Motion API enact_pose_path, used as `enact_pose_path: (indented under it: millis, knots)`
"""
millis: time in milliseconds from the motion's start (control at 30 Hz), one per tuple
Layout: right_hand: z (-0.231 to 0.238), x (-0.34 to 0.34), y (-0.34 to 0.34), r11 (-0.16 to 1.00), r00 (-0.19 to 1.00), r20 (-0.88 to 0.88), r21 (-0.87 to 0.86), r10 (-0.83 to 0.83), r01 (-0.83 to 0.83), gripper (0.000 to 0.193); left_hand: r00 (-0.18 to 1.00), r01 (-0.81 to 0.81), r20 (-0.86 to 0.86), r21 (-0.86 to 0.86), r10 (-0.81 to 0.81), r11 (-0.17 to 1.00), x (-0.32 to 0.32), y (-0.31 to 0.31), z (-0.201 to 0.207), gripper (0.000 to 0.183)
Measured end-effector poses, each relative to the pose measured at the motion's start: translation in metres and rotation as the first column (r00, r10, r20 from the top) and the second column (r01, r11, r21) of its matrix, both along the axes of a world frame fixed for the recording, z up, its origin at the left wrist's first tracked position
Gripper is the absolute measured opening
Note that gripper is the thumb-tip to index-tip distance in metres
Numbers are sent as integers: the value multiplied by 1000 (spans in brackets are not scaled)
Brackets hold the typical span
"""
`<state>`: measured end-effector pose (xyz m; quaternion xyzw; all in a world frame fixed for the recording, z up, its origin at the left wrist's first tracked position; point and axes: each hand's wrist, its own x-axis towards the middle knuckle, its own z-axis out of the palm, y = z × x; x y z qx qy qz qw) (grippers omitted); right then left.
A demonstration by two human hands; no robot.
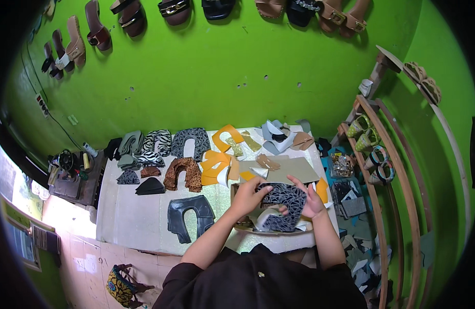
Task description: The person is sorting and organizing various precut leather shoe components on a table.
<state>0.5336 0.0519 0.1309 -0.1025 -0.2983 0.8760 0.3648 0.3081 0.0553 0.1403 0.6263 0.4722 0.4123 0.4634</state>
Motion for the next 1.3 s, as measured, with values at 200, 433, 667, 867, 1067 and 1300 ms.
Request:
enact_pose_path:
  millis: [200,433,667,867,1067,1300]
  knots:
    - [-41,20,2,977,982,118,172,-150,128,56,973,9,231,-26,-2,1000,0,10,-16,15]
    - [-33,9,-7,960,971,54,-151,-231,236,54,918,125,387,-71,-88,990,-16,-5,3,12]
    - [-30,-1,1,925,915,266,312,-303,215,67,928,-47,371,-9,48,999,-42,-17,9,17]
    - [-64,-30,42,754,265,716,653,-646,71,41,896,-237,410,118,171,964,-94,-36,26,14]
    - [-64,-72,54,467,-109,461,805,-881,-365,35,813,-498,442,191,379,846,-162,-84,25,15]
    - [-29,-64,54,635,56,665,732,-745,-248,18,619,-774,417,181,666,607,-238,-146,9,20]
